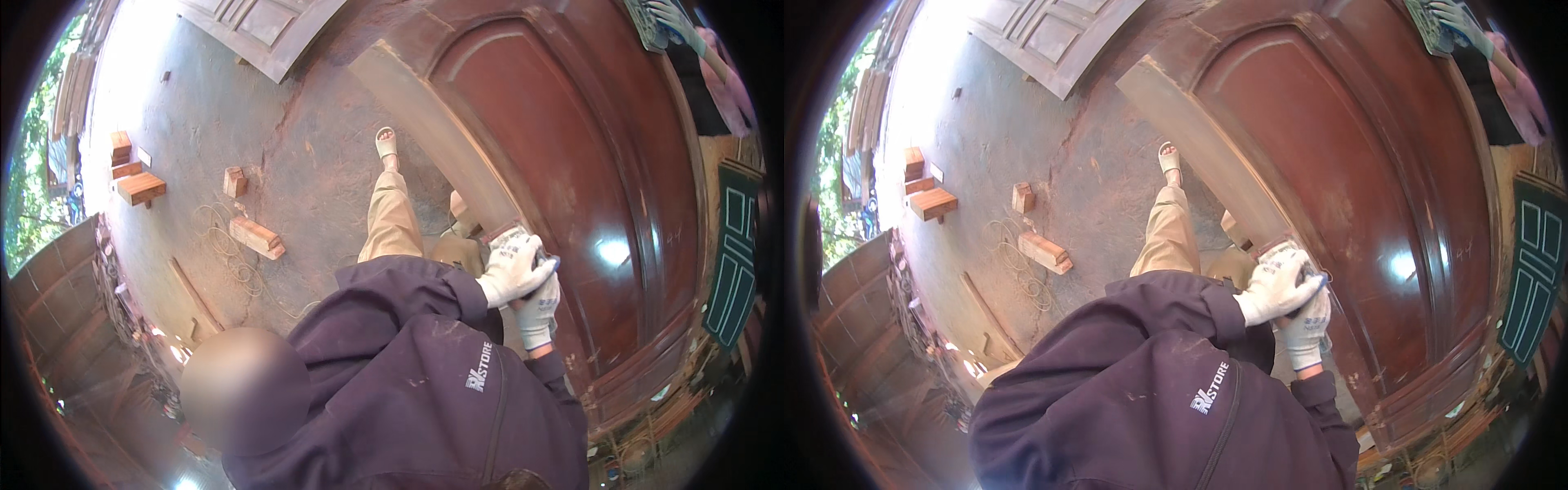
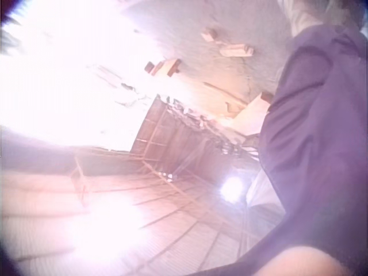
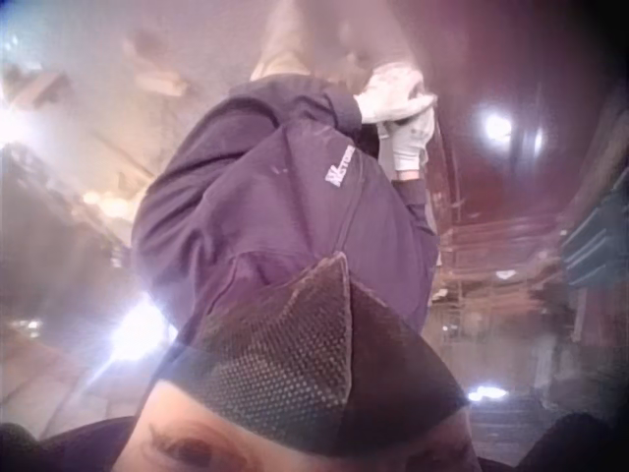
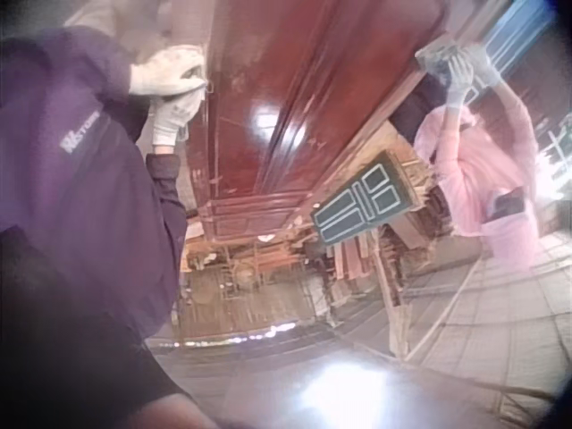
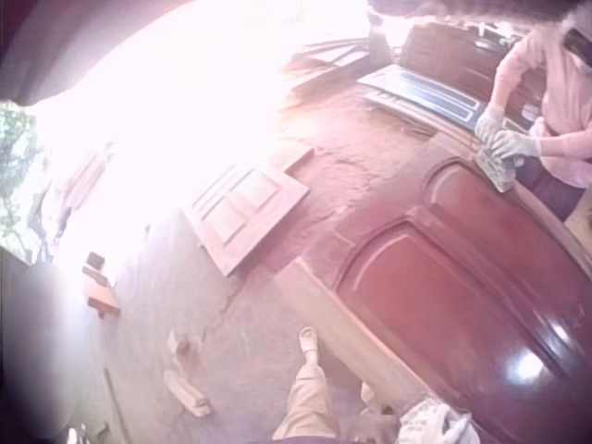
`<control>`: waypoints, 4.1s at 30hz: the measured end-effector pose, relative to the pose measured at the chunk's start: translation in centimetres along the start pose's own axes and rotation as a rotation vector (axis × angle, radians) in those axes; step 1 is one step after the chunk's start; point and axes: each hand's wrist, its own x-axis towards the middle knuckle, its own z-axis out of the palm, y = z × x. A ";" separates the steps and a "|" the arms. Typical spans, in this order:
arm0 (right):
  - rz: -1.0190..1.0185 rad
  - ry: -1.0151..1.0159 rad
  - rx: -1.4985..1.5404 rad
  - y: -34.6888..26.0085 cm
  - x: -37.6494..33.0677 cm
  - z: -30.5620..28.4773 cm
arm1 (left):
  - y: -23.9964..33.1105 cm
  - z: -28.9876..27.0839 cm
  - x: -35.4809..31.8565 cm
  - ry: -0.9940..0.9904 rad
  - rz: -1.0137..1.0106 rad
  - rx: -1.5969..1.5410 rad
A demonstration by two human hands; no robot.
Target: The person applies a reddish paste to a wooden door using a small tool, then smooths and sands the surface with an electric sander. The door is worked on in sections, with repeated application and sanding.
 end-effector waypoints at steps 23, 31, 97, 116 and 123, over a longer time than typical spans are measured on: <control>-0.110 0.188 -0.077 -31.0 45.3 12.4 | -8.9 -42.5 30.5 0.221 0.036 -0.089; 0.163 0.012 0.026 -27.0 30.5 9.5 | -7.4 -31.9 19.5 0.068 0.015 0.083; 0.018 0.114 -0.001 -29.8 40.8 11.1 | -7.0 -39.4 27.6 0.046 -0.062 0.061; 0.031 0.064 0.042 -31.1 39.6 11.1 | -8.2 -40.6 26.1 -0.061 0.007 0.254; 0.296 -0.080 0.044 -25.2 30.8 8.0 | -7.5 -29.2 20.6 0.096 0.095 0.124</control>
